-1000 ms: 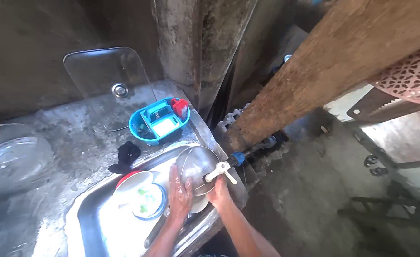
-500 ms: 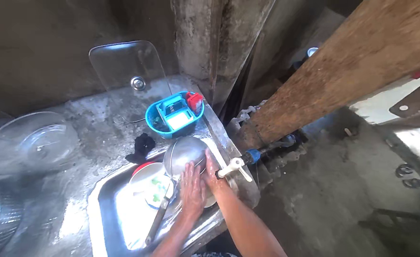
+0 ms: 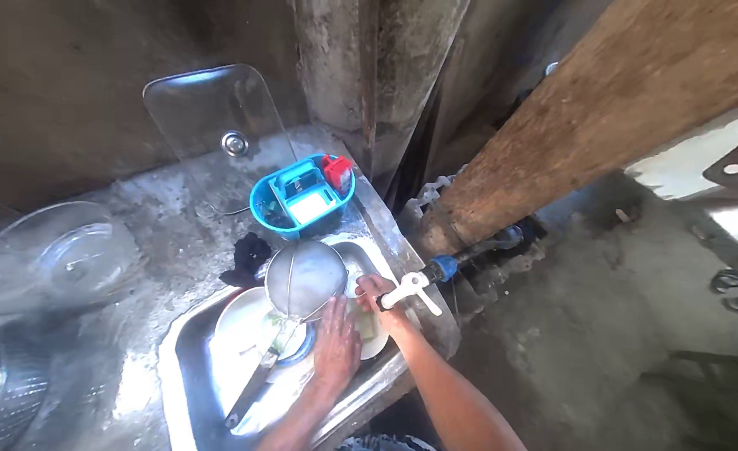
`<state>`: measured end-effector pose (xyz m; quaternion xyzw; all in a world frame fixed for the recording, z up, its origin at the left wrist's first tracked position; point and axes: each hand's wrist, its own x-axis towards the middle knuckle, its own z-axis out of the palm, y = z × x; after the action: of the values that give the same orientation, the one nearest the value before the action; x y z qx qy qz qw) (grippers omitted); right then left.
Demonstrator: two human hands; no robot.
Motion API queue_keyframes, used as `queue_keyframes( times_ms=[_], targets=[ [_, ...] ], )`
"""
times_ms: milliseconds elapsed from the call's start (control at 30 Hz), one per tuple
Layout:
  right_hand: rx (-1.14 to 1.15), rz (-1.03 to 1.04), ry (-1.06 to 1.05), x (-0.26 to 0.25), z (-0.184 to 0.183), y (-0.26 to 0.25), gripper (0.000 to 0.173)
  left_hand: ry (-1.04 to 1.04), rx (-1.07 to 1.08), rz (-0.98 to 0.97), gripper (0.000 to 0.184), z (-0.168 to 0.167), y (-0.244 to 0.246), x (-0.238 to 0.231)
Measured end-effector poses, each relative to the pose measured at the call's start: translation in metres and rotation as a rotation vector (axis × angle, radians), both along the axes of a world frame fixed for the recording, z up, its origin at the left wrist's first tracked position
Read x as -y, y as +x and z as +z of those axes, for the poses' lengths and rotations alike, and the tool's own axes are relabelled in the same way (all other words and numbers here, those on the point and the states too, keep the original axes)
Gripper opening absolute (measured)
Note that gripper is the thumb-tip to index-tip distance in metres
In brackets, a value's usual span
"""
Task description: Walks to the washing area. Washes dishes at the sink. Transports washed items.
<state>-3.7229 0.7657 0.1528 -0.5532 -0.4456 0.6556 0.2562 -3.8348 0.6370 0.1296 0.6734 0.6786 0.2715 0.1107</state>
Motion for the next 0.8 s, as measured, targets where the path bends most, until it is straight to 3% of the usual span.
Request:
queue_keyframes(
  times_ms=[133, 233, 300, 400, 500, 600, 700, 800],
  targets=[
    [-0.084, -0.12, -0.035, 0.0, 0.004, 0.001, 0.028, 0.039, 0.177, -0.017, 0.033, 0.01, 0.007, -0.006],
    [-0.33, -0.256, -0.164, -0.006, 0.012, -0.001, 0.033, 0.202, 0.176, 0.164, 0.03, 0.051, -0.042, -0.031],
    [-0.577, -0.386, -0.26, -0.008, 0.02, -0.004, 0.046, 0.078, 0.101, 0.376, 0.037, 0.066, -0.104, -0.059],
    [-0.921, -0.508, -0.291, -0.015, 0.02, -0.014, 0.065, -0.283, -0.023, 0.514, 0.058, 0.049, -0.181, -0.095],
    [-1.039, -0.602, -0.309, -0.021, 0.031, -0.03, 0.074, -0.342, -0.003, 0.481, 0.041, 0.046, -0.203, -0.098],
    [-1.054, -0.701, -0.337, -0.033, 0.045, -0.046, 0.078, -0.107, 0.151, 0.48, 0.036, 0.07, -0.18, -0.073],
    [-1.027, -0.668, -0.324, -0.044, 0.043, -0.057, 0.076, -0.004, 0.324, 0.4, 0.035, 0.093, -0.118, -0.048],
    [-0.964, -0.669, -0.332, -0.056, 0.045, -0.068, 0.076, 0.059, 0.435, 0.238, 0.03, 0.08, -0.054, -0.042]
  ],
)
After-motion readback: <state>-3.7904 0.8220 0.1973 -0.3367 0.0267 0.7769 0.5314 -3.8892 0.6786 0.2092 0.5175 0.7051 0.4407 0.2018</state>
